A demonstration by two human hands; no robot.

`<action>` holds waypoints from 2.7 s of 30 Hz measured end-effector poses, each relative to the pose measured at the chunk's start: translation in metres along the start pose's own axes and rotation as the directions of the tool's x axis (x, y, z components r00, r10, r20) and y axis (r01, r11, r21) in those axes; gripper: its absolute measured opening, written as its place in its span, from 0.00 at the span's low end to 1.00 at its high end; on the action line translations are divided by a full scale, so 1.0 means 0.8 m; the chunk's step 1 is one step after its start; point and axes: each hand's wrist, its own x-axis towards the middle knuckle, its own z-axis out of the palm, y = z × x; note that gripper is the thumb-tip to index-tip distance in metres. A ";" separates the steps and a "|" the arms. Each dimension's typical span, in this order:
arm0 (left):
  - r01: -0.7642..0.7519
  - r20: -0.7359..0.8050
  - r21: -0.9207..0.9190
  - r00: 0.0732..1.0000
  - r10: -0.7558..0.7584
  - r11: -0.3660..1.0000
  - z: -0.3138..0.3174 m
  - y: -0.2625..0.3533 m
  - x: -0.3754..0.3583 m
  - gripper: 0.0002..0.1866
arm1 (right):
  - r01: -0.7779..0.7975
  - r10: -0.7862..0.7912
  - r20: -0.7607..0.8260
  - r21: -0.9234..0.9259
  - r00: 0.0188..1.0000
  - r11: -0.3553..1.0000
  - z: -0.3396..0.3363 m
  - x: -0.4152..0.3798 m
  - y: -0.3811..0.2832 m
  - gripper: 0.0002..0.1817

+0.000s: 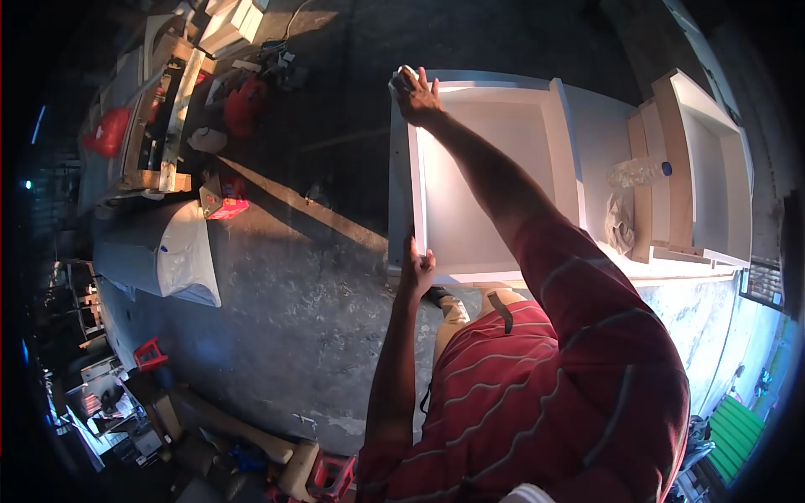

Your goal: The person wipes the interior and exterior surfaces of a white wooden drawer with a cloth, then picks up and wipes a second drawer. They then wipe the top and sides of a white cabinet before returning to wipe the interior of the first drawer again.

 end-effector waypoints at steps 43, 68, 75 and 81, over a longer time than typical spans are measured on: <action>-0.158 0.017 0.261 0.987 0.159 0.952 -0.008 0.036 0.097 0.35 | -0.044 0.045 -0.101 0.015 0.994 0.999 0.047 -0.111 0.052 0.23; -0.113 -0.084 0.242 0.987 0.137 0.964 0.001 0.047 0.095 0.34 | -0.227 0.249 0.049 0.606 0.967 0.762 -0.056 -0.107 0.081 0.12; -0.145 -0.033 0.151 0.988 0.152 0.978 0.000 0.037 0.097 0.34 | 0.355 -0.185 -0.363 0.486 0.913 0.799 -0.223 -0.140 0.074 0.13; -0.339 -0.018 0.136 0.939 0.344 0.931 -0.001 0.024 0.102 0.32 | 0.235 -0.050 -0.230 0.959 0.972 0.158 -0.349 -0.161 0.033 0.13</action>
